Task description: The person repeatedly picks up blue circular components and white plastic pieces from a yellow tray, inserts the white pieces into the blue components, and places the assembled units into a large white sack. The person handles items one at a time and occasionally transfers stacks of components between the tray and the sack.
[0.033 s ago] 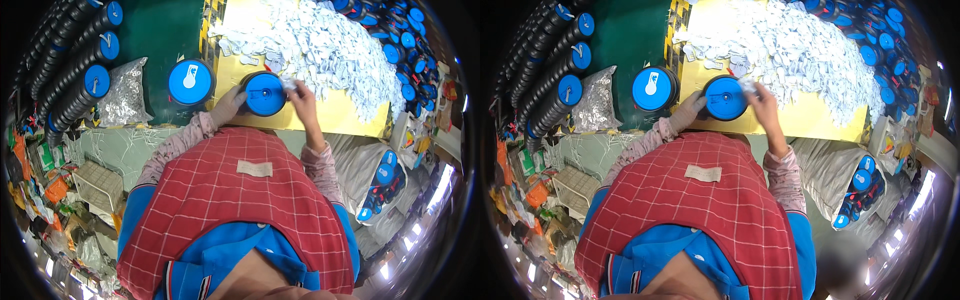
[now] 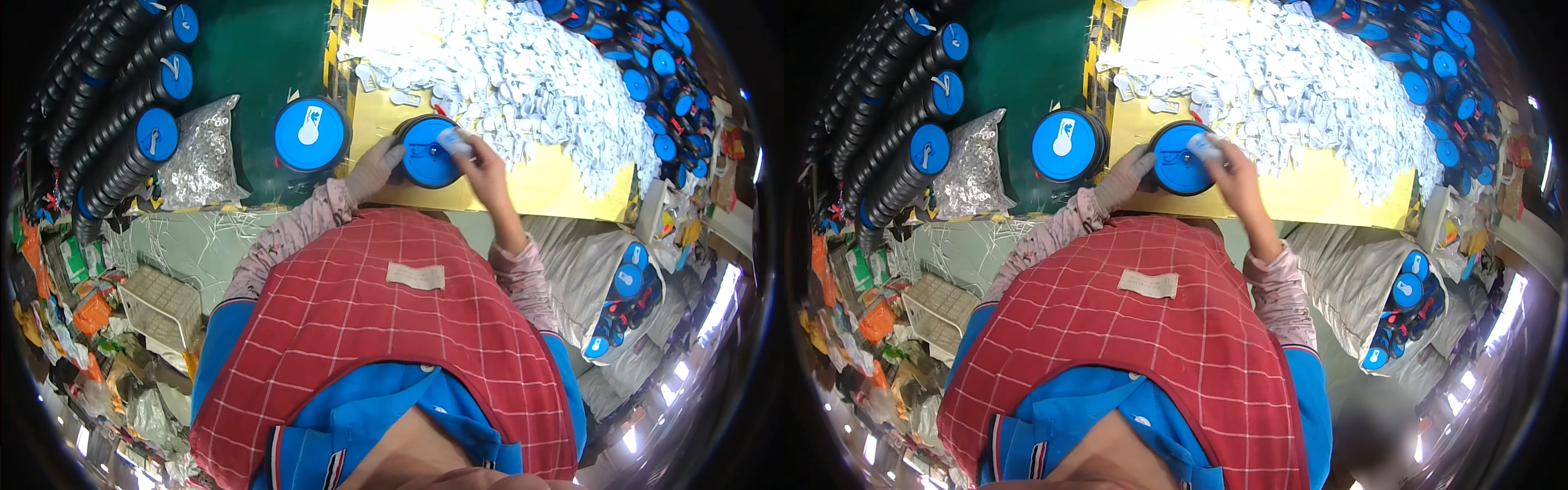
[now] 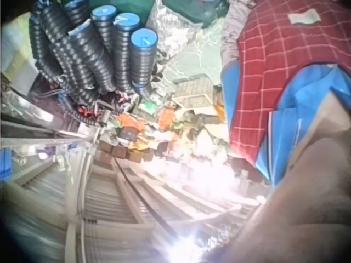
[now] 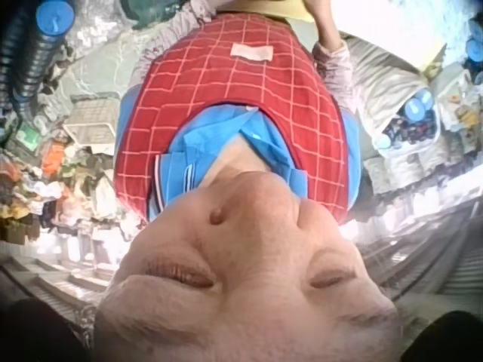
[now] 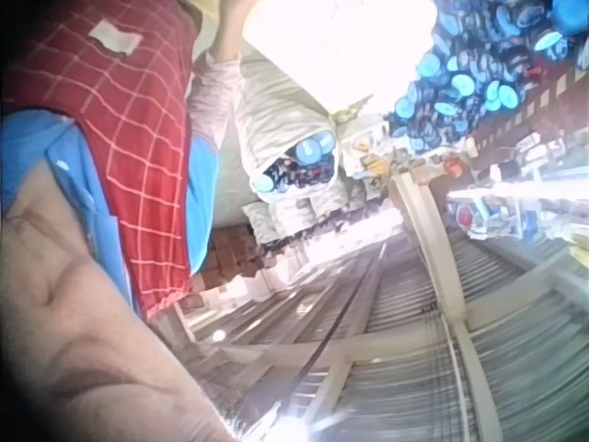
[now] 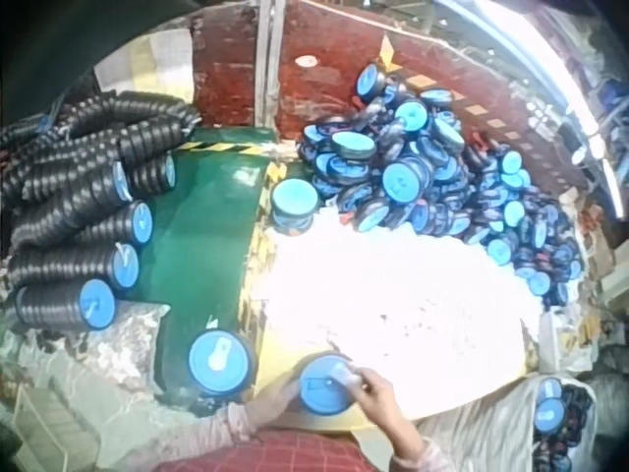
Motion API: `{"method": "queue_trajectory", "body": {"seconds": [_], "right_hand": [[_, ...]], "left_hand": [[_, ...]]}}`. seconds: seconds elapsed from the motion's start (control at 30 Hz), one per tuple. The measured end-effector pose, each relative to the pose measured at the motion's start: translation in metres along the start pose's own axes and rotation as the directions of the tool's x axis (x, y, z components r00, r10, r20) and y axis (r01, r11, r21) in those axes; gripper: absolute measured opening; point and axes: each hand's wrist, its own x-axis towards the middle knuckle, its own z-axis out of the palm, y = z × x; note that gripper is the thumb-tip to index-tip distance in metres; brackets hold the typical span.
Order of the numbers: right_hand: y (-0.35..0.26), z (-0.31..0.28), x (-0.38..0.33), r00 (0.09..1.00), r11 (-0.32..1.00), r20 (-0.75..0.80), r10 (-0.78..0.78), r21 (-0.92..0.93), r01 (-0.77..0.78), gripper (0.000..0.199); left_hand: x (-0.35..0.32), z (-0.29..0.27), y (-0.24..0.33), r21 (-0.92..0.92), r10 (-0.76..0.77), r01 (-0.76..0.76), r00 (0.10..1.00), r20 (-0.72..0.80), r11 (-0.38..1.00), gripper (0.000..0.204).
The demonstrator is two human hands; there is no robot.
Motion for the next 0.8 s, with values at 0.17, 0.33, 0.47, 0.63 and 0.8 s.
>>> {"method": "queue_trajectory", "body": {"seconds": [0.17,0.33,0.47,0.63,0.8], "right_hand": [[-0.029,0.024,-0.013,0.850,0.557,-0.024,-0.527,-0.765,0.324,0.037],[-0.018,0.026,-0.018,0.891,0.705,-0.035,-0.453,-0.626,0.334,0.034],[-0.024,0.050,-0.015,0.872,0.755,-0.022,-0.488,-0.511,0.410,0.030],[-0.028,0.055,0.004,0.888,0.741,-0.143,-0.437,-0.617,0.265,0.055],[-0.025,0.027,0.052,0.987,0.921,0.104,0.120,-0.383,-0.072,0.089]], "left_hand": [[0.025,0.009,-0.014,-0.469,-0.080,0.111,0.993,0.086,0.876,0.043],[0.024,0.012,-0.012,-0.418,-0.013,0.018,1.000,0.015,0.908,0.043],[0.021,0.007,-0.002,-0.415,0.029,0.005,0.997,0.074,0.910,0.048],[0.014,0.007,0.014,-0.023,-0.048,0.047,0.998,-0.043,0.999,0.054],[0.018,0.007,0.009,0.000,-0.003,0.003,0.996,-0.084,1.000,0.054]]}}
